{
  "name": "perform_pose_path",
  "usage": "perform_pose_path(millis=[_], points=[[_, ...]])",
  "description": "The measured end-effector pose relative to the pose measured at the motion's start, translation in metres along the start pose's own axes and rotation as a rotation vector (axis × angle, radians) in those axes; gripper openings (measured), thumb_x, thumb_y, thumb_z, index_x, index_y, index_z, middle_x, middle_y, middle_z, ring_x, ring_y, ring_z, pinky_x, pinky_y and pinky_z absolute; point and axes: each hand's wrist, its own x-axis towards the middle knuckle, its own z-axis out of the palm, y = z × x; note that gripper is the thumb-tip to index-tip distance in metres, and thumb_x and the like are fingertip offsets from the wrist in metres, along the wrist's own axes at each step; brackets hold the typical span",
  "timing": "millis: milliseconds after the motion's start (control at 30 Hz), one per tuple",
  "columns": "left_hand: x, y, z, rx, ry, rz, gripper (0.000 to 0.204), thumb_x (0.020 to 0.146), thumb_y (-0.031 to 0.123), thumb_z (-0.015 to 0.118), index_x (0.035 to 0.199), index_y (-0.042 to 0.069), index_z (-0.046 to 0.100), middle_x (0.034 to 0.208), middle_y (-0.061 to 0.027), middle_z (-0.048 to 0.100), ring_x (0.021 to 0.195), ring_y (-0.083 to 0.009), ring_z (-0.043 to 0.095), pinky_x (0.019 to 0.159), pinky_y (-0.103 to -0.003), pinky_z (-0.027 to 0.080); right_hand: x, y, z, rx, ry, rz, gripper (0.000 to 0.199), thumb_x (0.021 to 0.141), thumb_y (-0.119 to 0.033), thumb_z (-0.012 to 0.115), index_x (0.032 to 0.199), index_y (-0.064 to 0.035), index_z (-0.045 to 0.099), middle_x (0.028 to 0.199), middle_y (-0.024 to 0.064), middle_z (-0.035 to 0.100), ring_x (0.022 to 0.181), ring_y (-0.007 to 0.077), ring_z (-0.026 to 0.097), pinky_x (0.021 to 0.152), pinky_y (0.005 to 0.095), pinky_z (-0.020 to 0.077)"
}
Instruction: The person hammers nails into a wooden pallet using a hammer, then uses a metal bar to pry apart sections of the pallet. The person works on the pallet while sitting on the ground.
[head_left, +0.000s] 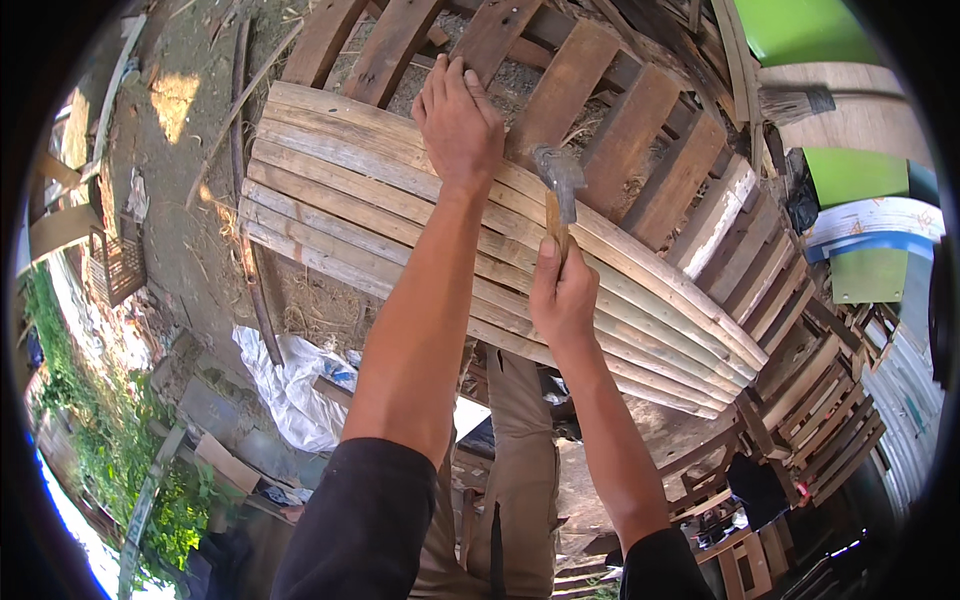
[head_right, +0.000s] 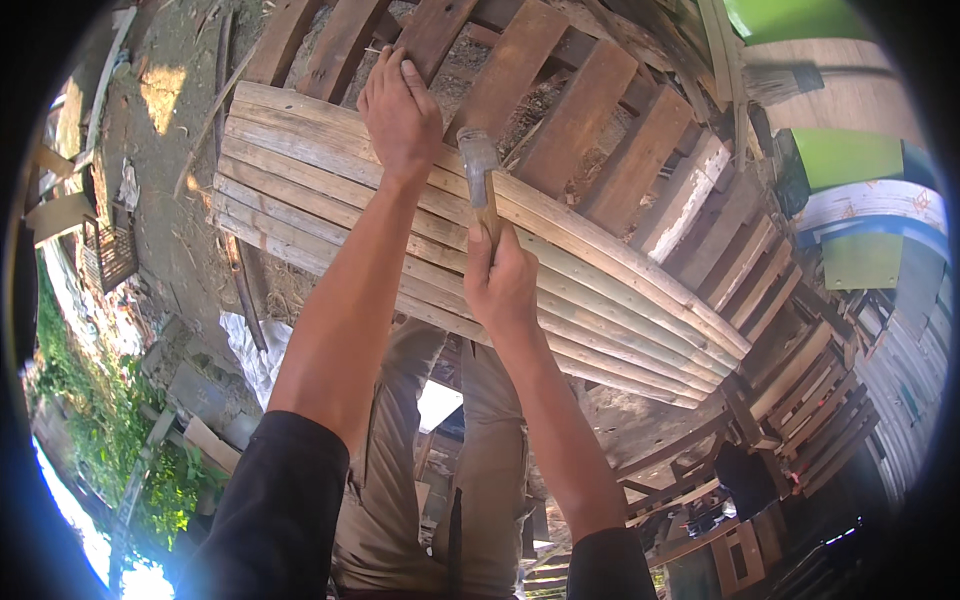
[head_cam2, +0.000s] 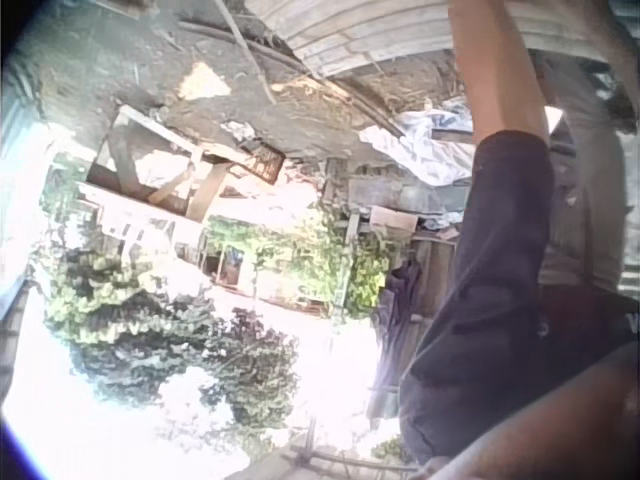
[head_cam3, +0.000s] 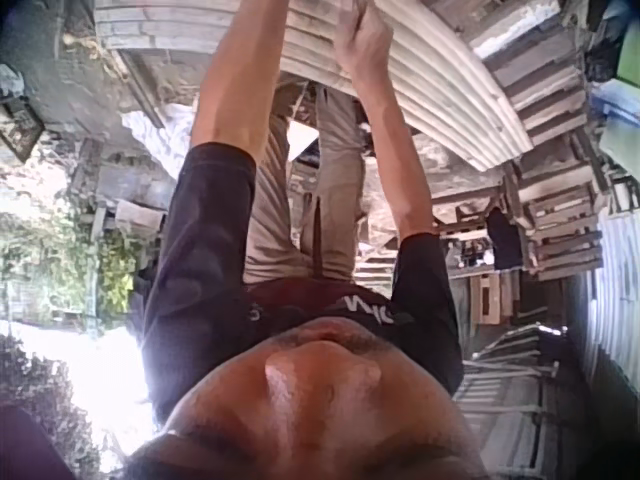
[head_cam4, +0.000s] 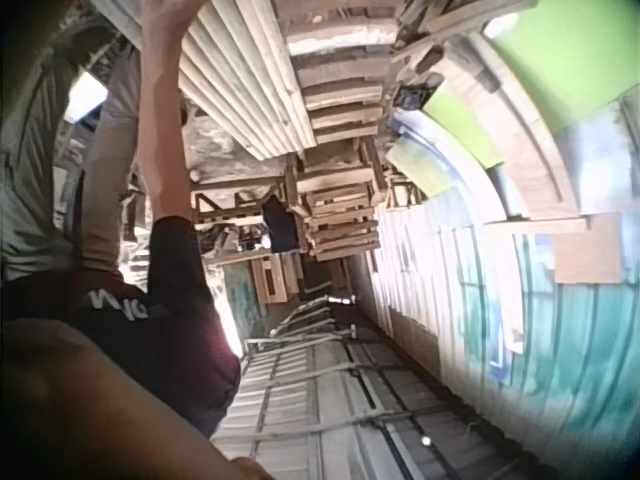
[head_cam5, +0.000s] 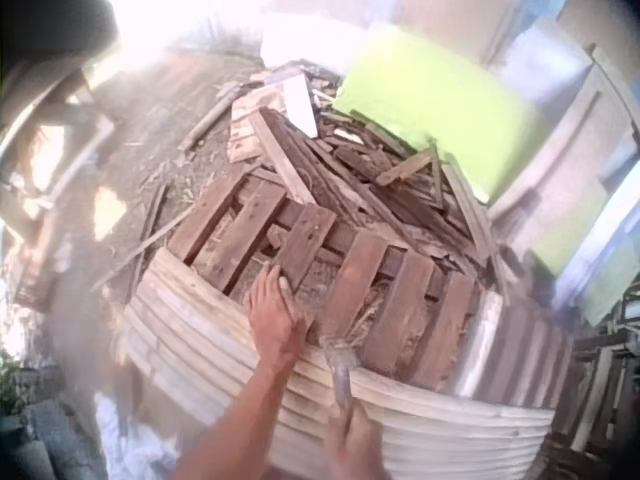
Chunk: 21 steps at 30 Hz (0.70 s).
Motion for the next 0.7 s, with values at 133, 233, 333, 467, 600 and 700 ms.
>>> perform_pose_path(millis=[133, 233, 333, 467, 600, 700], points=[[-0.003, -0.003, -0.008, -0.079, -0.033, 0.068, 0.044, 0.108, 0.026, 0.037, 0.136, -0.002, 0.056, 0.149, -0.0218, 0.051, 0.141, -0.0353, 0.044, 0.117, -0.047, 0.029, -0.007, 0.017, 0.005, -0.072, -0.065, 0.153, 0.041, 0.106, -0.032, 0.052, 0.085, 0.0028, 0.056, 0.059, 0.022, 0.057, 0.056, 0.041, 0.06, 0.053, 0.0476, 0.0444], [-0.015, -0.011, -0.015, -0.1, -0.058, 0.183, 0.048, 0.109, 0.028, 0.034, 0.144, -0.001, 0.05, 0.154, -0.0226, 0.044, 0.147, -0.0349, 0.037, 0.123, -0.047, 0.021, -0.02, 0.021, 0.014, -0.004, 0.043, 0.093, 0.049, 0.107, -0.039, 0.05, 0.083, 0.0032, 0.056, 0.058, 0.0199, 0.054, 0.053, 0.0337, 0.057, 0.054, 0.0448, 0.0434], [-0.032, -0.018, -0.027, -0.031, -0.14, 0.172, 0.05, 0.11, 0.029, 0.031, 0.146, -0.001, 0.049, 0.156, -0.0219, 0.042, 0.148, -0.035, 0.034, 0.123, -0.047, 0.019, -0.016, 0.01, 0.009, -0.082, -0.077, 0.2, 0.047, 0.107, -0.036, 0.051, 0.083, 0.0038, 0.057, 0.058, 0.0212, 0.055, 0.052, 0.0365, 0.058, 0.053, 0.0452, 0.0432], [-0.075, -0.032, -0.055, 0.144, -0.339, 0.304, 0.055, 0.11, 0.033, 0.03, 0.152, 0.0, 0.04, 0.161, -0.0191, 0.035, 0.153, -0.0328, 0.026, 0.125, -0.048, 0.013, -0.056, -0.002, -0.025, 0.086, 0.026, 0.108, 0.037, 0.106, -0.031, 0.054, 0.091, 0.0029, 0.055, 0.061, 0.0222, 0.06, 0.058, 0.0441, 0.064, 0.055, 0.0508, 0.048], [-0.112, -0.032, -0.077, 0.26, -0.463, 0.403, 0.059, 0.109, 0.036, 0.03, 0.158, 0.001, 0.03, 0.164, -0.0172, 0.029, 0.155, -0.0317, 0.021, 0.126, -0.051, 0.008, -0.071, 0.041, -0.035, 0.05, 0.192, 0.093, 0.036, 0.105, -0.031, 0.055, 0.09, 0.001, 0.053, 0.058, 0.0195, 0.057, 0.053, 0.0405, 0.062, 0.05, 0.0475, 0.0446], [-0.124, -0.032, -0.076, 0.272, -0.466, 0.392, 0.061, 0.108, 0.037, 0.031, 0.159, 0.002, 0.027, 0.166, -0.0163, 0.027, 0.155, -0.0317, 0.02, 0.125, -0.054, 0.006, -0.065, 0.02, -0.055, 0.131, 0.219, -0.015, 0.033, 0.104, -0.029, 0.056, 0.09, 0.0, 0.051, 0.058, 0.0197, 0.057, 0.056, 0.0432, 0.064, 0.049, 0.0483, 0.0461]])
